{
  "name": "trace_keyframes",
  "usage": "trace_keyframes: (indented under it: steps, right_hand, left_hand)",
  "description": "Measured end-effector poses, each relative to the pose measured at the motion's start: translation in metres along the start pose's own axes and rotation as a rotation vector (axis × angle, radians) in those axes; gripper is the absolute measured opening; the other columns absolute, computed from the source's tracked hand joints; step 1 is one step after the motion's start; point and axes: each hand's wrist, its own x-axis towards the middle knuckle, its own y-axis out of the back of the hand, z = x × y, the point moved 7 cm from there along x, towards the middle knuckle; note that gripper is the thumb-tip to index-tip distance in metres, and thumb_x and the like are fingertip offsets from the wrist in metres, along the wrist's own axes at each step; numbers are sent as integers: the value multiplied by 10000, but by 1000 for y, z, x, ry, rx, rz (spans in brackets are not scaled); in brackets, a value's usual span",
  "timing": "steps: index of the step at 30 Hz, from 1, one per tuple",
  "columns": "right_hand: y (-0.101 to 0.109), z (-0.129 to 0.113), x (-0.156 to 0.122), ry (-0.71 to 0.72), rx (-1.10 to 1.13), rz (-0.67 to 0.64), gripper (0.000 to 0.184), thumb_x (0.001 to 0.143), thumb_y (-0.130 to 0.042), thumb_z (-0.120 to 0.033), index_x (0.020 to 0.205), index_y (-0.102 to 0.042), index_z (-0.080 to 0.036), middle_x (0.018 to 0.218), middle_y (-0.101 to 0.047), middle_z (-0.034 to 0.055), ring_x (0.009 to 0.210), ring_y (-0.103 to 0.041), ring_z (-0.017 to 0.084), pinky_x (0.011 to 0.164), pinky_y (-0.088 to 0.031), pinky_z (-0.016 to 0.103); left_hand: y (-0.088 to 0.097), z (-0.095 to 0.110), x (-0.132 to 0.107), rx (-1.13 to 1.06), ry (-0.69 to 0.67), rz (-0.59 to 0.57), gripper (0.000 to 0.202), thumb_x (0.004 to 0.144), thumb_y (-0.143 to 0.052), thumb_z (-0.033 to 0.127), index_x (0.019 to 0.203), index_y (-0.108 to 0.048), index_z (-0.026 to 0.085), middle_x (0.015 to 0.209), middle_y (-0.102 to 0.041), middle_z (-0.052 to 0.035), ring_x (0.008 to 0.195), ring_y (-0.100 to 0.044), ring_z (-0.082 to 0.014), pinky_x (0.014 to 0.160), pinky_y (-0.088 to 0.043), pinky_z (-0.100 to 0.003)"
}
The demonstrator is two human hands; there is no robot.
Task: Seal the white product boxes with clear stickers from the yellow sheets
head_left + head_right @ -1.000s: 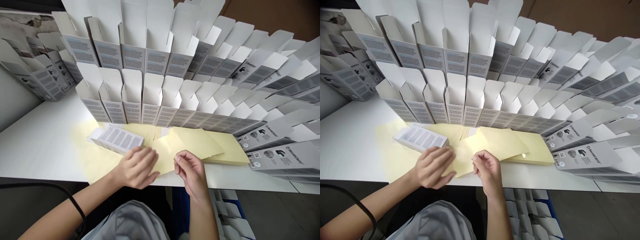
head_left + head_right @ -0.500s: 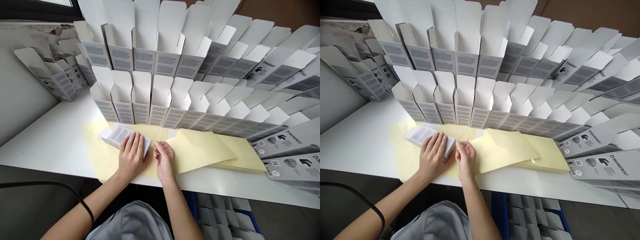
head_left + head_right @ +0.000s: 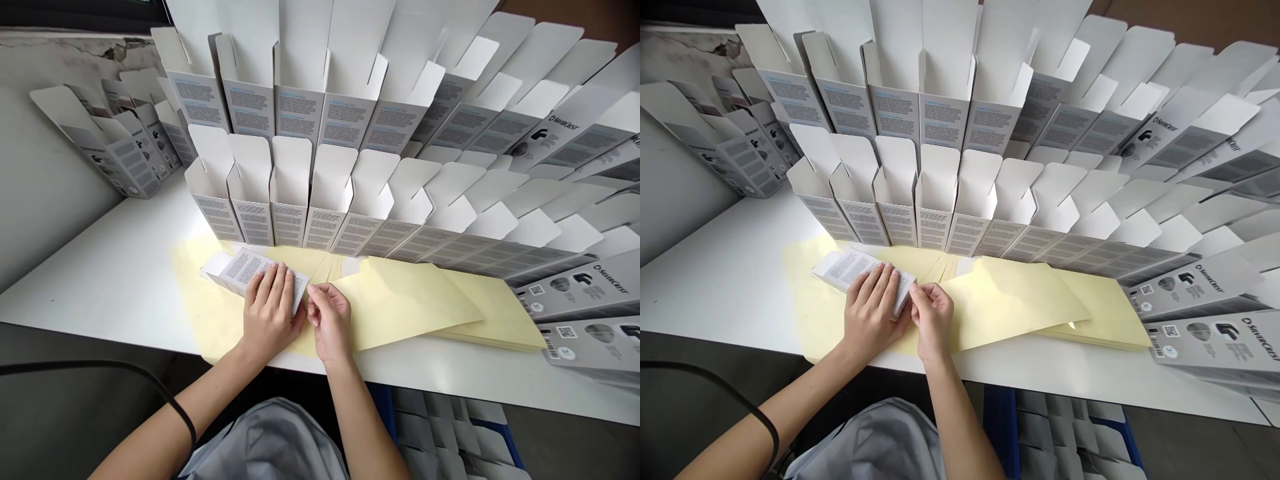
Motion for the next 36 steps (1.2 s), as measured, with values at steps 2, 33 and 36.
trace_keyframes:
  steps: [2, 33, 36]
  right_hand:
    - [0, 2, 0, -7, -4, -6, 330, 669, -800, -381, 620, -547, -175, 481, -419, -73, 450, -327, 49, 426, -213, 191]
    - [4, -18, -7, 221, -569, 86, 303, 681, -771, -382, 660, -532, -197, 610, -554, -18, 548, -500, 117, 544, -447, 260]
    - [3, -30, -9, 292, -694, 145, 347, 636, -794, -353, 858, -579, -195, 867, -635, 25, 500, -492, 86, 511, -453, 267]
  left_hand:
    - [0, 0, 0, -6, 0, -3, 613, 846, -603, 297, 1379, -480, 22, 1275, -631, -271, 1188, -612, -404, 988, -425, -513]
    - [-1, -2, -3, -22, 20, -11, 568, 839, -575, 238, 1359, -502, 23, 1290, -624, -262, 1224, -593, -395, 1011, -435, -518]
    - [-2, -2, -5, -34, 24, -6, 602, 848, -555, 229, 1412, -455, 45, 1307, -615, -257, 1245, -579, -390, 1018, -428, -523]
